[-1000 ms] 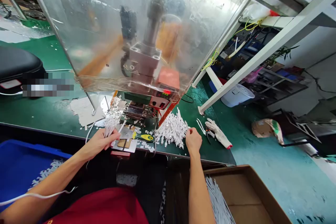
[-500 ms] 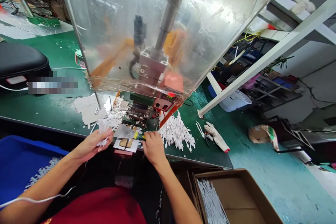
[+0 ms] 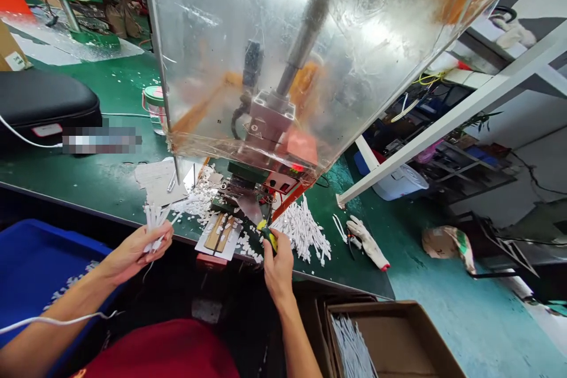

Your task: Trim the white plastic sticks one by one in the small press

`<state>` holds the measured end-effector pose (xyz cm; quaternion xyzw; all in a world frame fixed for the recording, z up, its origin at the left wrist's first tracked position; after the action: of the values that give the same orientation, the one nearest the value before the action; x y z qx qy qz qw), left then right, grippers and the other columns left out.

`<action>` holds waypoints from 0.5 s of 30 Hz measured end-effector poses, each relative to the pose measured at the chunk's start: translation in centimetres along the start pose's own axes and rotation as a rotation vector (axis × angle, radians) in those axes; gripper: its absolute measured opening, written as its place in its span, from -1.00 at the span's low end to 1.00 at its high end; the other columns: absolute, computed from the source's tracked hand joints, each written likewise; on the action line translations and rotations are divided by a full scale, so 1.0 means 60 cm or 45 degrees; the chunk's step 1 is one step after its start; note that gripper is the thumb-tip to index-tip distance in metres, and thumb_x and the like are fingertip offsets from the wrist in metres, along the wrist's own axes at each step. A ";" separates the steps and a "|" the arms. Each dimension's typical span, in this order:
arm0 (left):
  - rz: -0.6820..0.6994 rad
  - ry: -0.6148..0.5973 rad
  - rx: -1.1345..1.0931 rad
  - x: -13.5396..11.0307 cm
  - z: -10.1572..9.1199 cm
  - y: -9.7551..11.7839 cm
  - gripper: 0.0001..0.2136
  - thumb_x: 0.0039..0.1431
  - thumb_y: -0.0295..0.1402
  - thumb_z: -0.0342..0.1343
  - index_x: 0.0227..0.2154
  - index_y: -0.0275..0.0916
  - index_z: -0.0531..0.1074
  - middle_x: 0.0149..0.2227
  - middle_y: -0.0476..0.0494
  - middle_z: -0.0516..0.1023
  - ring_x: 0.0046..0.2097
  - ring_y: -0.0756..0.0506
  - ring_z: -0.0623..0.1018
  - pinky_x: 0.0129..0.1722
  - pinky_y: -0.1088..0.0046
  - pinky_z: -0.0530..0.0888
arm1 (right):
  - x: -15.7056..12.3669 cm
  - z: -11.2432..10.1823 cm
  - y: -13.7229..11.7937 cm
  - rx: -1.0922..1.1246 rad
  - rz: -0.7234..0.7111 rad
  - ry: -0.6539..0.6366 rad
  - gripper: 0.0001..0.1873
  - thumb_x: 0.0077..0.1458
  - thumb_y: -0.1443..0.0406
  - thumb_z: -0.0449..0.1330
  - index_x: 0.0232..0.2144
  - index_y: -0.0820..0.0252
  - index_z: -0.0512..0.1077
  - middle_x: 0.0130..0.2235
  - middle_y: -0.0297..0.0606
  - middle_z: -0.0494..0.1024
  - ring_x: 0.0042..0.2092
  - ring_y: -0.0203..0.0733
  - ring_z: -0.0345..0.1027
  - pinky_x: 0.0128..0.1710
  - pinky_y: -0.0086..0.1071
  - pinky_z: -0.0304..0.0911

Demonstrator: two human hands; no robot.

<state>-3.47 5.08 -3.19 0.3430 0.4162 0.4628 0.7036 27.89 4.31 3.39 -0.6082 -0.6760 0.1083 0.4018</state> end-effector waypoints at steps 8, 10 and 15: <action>-0.023 0.075 0.015 0.001 0.000 -0.002 -0.63 0.11 -0.05 0.20 -0.52 -0.29 0.36 -0.65 0.08 0.27 -0.66 0.14 0.14 -0.69 0.61 -0.03 | 0.036 0.038 -0.107 -0.142 -0.334 -0.288 -0.65 0.26 0.33 0.05 0.07 0.09 0.41 -0.06 -0.10 0.52 -0.03 -0.04 0.39 -0.01 -0.16 0.33; -0.032 0.099 0.014 0.001 -0.009 -0.004 -0.63 0.10 -0.04 0.21 -0.51 -0.29 0.37 -0.64 0.07 0.28 -0.66 0.14 0.14 -0.70 0.61 -0.02 | 0.038 -0.001 -0.094 -0.245 -0.304 -0.286 -0.64 0.26 0.32 0.04 0.07 0.07 0.42 -0.08 -0.11 0.52 -0.06 -0.03 0.40 -0.03 -0.15 0.33; -0.043 0.112 0.012 0.008 -0.009 -0.014 -0.61 0.07 -0.03 0.23 -0.51 -0.29 0.37 -0.65 0.09 0.27 -0.66 0.14 0.13 -0.71 0.63 -0.04 | 0.049 -0.069 -0.053 -0.476 -0.250 -0.306 -0.67 0.25 0.31 0.04 0.02 0.08 0.44 -0.13 -0.14 0.53 -0.12 -0.04 0.41 -0.09 -0.18 0.32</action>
<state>-3.57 5.31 -4.25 0.3187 0.4545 0.4634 0.6908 28.51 4.78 9.33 -0.5861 -0.7831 0.0135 0.2075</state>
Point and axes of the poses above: each hand's wrist, its own x-axis towards the middle knuckle, its own z-axis out of the palm, y = z × x, the point moved 9 cm from there along x, towards the middle knuckle
